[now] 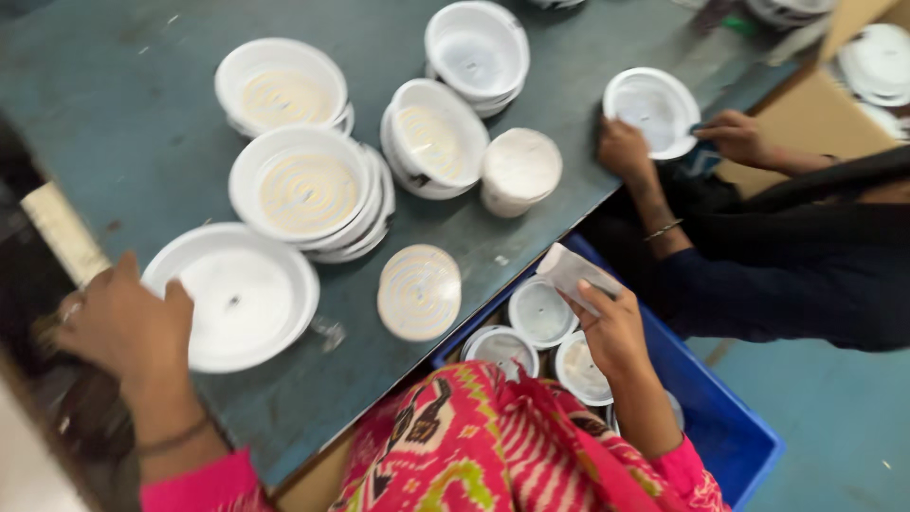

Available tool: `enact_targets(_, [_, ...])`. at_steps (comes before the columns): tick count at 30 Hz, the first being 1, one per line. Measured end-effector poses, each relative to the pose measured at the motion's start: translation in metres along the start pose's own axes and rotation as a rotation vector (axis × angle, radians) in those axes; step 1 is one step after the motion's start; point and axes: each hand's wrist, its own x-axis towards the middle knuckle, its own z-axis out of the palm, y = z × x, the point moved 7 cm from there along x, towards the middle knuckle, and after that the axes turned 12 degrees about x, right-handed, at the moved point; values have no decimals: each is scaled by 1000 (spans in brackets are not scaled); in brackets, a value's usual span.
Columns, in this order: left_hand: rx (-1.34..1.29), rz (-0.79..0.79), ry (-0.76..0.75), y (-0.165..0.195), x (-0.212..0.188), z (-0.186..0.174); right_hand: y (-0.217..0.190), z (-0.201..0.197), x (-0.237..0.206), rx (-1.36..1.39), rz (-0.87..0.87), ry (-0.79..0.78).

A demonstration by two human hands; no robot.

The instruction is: The person repeatedly picks up white circular LED light housings, applies a white substance from a small container to the center, and stacks the units on the table. The person handles the housings one at a time and places them into growing stacks.

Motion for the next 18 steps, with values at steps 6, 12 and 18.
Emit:
enact_targets(6, [-879, 619, -373, 200, -65, -22, -66, 54, 83, -731, -312, -233])
enact_targets(12, [-215, 965, -814, 319, -133, 2, -25, 104, 220, -1769, -180, -385])
enact_targets(18, [-155, 996, -767, 313, -142, 11, 15, 103, 272, -1747, 9, -354])
